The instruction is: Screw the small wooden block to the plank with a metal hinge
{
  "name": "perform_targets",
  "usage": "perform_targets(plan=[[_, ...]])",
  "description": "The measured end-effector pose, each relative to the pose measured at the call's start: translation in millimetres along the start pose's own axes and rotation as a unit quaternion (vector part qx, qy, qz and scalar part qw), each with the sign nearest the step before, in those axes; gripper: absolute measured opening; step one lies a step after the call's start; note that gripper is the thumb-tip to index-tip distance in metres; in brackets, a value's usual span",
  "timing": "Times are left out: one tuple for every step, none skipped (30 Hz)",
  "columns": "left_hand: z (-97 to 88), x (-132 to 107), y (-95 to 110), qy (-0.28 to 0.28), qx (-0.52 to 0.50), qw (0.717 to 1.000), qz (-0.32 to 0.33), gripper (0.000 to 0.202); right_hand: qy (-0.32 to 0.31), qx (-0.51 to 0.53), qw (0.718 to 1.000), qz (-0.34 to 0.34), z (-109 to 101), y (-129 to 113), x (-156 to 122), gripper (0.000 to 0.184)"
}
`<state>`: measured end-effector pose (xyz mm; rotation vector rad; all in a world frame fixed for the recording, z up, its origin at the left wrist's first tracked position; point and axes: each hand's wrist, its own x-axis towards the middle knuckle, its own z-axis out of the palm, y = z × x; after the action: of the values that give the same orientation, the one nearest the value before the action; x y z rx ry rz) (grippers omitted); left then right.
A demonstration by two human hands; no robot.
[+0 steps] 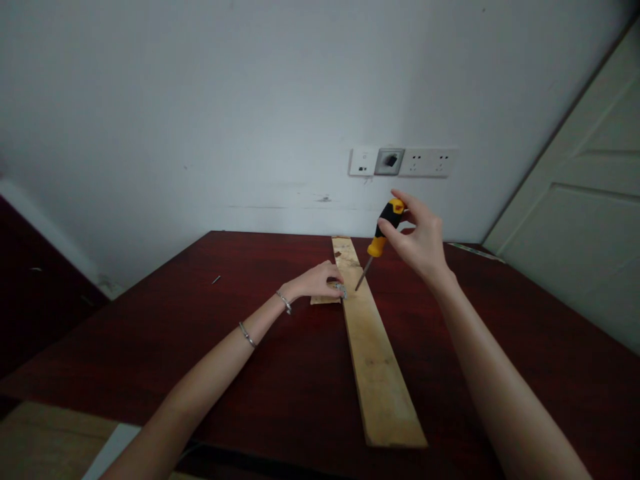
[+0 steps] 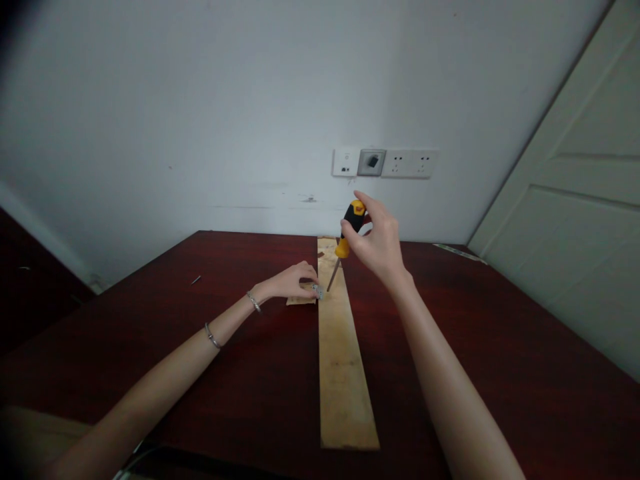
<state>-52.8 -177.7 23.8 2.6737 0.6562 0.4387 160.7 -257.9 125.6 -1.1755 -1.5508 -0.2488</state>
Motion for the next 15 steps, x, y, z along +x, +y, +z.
perform_targets(plan=[[1.2, 1.0, 2.8, -0.008, 0.004, 1.0, 0.002, 0.018, 0.002, 0.0, 1.0, 0.001, -0.8, 0.8, 0.5, 0.056], [2.7, 1.9, 5.0, -0.017, 0.009, 1.0, 0.003, 0.016, 0.002, 0.0, 1.0, 0.002, -1.5, 1.6, 1.0, 0.056], [4.5, 2.7, 6.3, -0.025, 0.013, 1.0, 0.006, 0.014, 0.003, 0.0, 1.0, 0.003, -2.1, 2.3, 1.4, 0.056], [6.3, 3.3, 7.0, -0.033, 0.016, 0.999, 0.012, 0.012, 0.003, -0.001, 1.0, 0.005, -2.6, 2.8, 1.7, 0.056], [8.1, 3.9, 7.0, -0.04, 0.017, 0.999, 0.022, 0.012, 0.003, -0.002, 1.0, 0.006, -2.9, 3.3, 1.8, 0.055], [9.9, 4.4, 6.7, -0.043, 0.014, 0.998, 0.034, 0.012, 0.003, -0.002, 1.0, 0.007, -3.1, 3.6, 1.9, 0.055], [11.4, 4.8, 6.2, -0.043, 0.011, 0.998, 0.046, 0.013, 0.004, -0.003, 1.0, 0.006, -3.2, 3.7, 1.8, 0.055], [12.7, 5.3, 5.8, -0.042, 0.008, 0.998, 0.055, 0.013, 0.005, -0.004, 1.0, 0.005, -3.3, 3.7, 1.7, 0.055], [13.9, 5.7, 5.5, -0.04, 0.005, 0.997, 0.06, 0.014, 0.005, -0.005, 1.0, 0.004, -3.4, 3.6, 1.6, 0.055], [14.9, 6.1, 5.4, -0.041, 0.002, 0.997, 0.06, 0.014, 0.005, -0.006, 1.0, 0.003, -3.5, 3.4, 1.5, 0.055], [15.8, 6.4, 5.5, -0.044, 0.0, 0.997, 0.059, 0.015, 0.004, -0.006, 1.0, 0.002, -3.6, 3.2, 1.4, 0.054], [16.7, 6.7, 5.7, -0.046, -0.003, 0.997, 0.057, 0.015, 0.004, -0.007, 1.0, 0.001, -3.6, 3.1, 1.4, 0.054], [17.7, 7.0, 5.9, -0.047, -0.005, 0.997, 0.058, 0.015, 0.004, -0.008, 1.0, -0.001, -3.5, 3.1, 1.4, 0.054], [18.7, 7.2, 5.9, -0.043, -0.008, 0.997, 0.063, 0.014, 0.006, -0.007, 1.0, -0.004, -3.4, 3.3, 1.5, 0.054], [19.8, 7.4, 5.8, -0.037, -0.009, 0.997, 0.072, 0.014, 0.009, -0.007, 1.0, -0.009, -3.1, 3.6, 1.7, 0.054]])
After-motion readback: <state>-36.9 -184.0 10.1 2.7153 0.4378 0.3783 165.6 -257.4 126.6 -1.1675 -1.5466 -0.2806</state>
